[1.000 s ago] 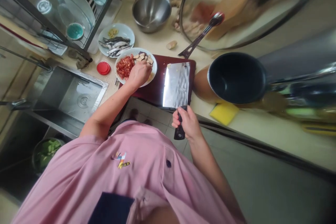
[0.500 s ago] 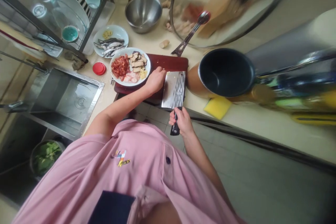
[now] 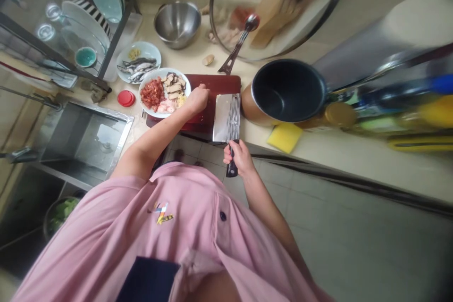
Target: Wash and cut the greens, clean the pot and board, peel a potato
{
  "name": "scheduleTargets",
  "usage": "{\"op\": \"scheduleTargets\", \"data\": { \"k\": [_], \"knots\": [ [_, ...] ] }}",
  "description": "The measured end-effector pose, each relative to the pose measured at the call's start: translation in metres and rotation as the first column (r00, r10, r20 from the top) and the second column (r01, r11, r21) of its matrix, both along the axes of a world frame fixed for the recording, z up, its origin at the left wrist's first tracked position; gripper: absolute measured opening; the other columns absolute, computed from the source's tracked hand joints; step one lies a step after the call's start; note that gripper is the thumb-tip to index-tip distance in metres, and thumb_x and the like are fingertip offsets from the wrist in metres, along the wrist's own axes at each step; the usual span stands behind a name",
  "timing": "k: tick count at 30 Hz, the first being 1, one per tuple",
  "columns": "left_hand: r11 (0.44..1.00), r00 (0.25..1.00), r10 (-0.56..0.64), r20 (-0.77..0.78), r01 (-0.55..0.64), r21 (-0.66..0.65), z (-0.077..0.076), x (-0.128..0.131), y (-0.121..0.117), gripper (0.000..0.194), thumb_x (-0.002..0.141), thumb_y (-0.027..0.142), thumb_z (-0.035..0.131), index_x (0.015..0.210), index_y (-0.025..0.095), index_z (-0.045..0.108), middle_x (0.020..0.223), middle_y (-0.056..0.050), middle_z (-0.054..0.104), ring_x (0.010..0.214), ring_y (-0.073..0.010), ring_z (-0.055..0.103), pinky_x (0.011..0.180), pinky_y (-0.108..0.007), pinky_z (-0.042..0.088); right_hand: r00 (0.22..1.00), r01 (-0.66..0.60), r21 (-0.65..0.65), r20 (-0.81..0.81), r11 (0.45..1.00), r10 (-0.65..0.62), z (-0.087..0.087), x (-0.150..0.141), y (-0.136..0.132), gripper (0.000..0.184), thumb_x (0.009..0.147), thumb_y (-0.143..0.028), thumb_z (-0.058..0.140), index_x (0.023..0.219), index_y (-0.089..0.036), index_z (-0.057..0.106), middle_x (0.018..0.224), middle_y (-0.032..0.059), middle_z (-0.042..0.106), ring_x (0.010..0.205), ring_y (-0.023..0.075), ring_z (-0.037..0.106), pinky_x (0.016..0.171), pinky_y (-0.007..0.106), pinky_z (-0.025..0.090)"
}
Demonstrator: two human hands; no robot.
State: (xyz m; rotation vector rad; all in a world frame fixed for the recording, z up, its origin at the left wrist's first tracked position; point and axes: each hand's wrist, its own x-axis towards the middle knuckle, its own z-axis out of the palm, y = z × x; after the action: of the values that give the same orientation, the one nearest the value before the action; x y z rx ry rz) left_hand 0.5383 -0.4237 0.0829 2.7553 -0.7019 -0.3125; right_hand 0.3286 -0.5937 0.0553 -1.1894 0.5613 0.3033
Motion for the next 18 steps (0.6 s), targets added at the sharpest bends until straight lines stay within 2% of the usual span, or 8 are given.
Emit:
{"op": "scheduleTargets", "data": {
  "k": [3, 6, 11, 14, 18],
  "knots": [
    [0.995, 0.993, 0.102, 0.060, -0.101, -0.016, 0.000, -0.008, 0.003, 0.037, 0.090, 0.000, 0.040, 0.105, 0.009, 0.073, 0.123, -0.021, 0.066, 0.111, -0.0297, 0.063, 0.099, -0.039, 0.047, 1.000, 0.006, 0.010, -0.003, 1.000, -0.006, -0.003, -0.004, 0.001, 0.050, 0.077, -0.055, 0.075, 0.086, -0.027, 0.034, 0.057, -0.0118, 0.054, 0.041, 0.0056, 0.040, 0.038, 0.017, 0.035],
    [0.986, 0.987, 0.163, 0.011, -0.162, -0.032, -0.003, -0.012, -0.005, 0.037, 0.094, 0.002, 0.039, 0.108, 0.007, 0.073, 0.126, -0.023, 0.065, 0.114, -0.0307, 0.063, 0.102, -0.039, 0.045, 0.998, -0.052, 0.027, -0.020, 0.998, 0.053, -0.003, -0.004, 0.007, 0.050, 0.077, -0.054, 0.075, 0.087, -0.027, 0.035, 0.057, -0.0123, 0.054, 0.041, 0.0059, 0.040, 0.038, 0.018, 0.036],
    [0.979, 0.982, 0.183, -0.046, -0.187, -0.083, -0.004, -0.025, -0.013, 0.034, 0.096, 0.006, 0.041, 0.108, 0.009, 0.073, 0.116, -0.021, 0.069, 0.106, -0.0297, 0.066, 0.095, -0.038, 0.049, 0.992, -0.122, 0.054, -0.027, 0.991, 0.124, 0.009, -0.008, 0.015, 0.050, 0.076, -0.055, 0.076, 0.087, -0.027, 0.036, 0.058, -0.0123, 0.053, 0.041, 0.0054, 0.038, 0.038, 0.018, 0.035],
    [0.969, 0.979, 0.205, 0.002, -0.202, -0.139, 0.010, -0.036, -0.007, 0.031, 0.098, 0.010, 0.043, 0.104, 0.013, 0.073, 0.113, -0.018, 0.068, 0.103, -0.0278, 0.066, 0.095, -0.036, 0.049, 0.987, -0.162, 0.053, 0.007, 0.985, 0.161, 0.026, -0.009, 0.015, 0.049, 0.078, -0.055, 0.076, 0.087, -0.027, 0.037, 0.059, -0.0116, 0.054, 0.041, 0.0052, 0.039, 0.038, 0.018, 0.035],
    [0.929, 0.941, 0.316, 0.118, -0.281, -0.242, 0.038, -0.042, 0.013, 0.024, 0.102, 0.021, 0.047, 0.111, 0.016, 0.069, 0.115, -0.014, 0.065, 0.105, -0.0257, 0.064, 0.097, -0.035, 0.047, 0.968, -0.242, 0.005, 0.071, 0.970, 0.241, 0.054, 0.003, 0.023, 0.049, 0.080, -0.056, 0.075, 0.087, -0.026, 0.037, 0.061, -0.0113, 0.053, 0.041, 0.0052, 0.041, 0.038, 0.018, 0.036]
  ]
}}
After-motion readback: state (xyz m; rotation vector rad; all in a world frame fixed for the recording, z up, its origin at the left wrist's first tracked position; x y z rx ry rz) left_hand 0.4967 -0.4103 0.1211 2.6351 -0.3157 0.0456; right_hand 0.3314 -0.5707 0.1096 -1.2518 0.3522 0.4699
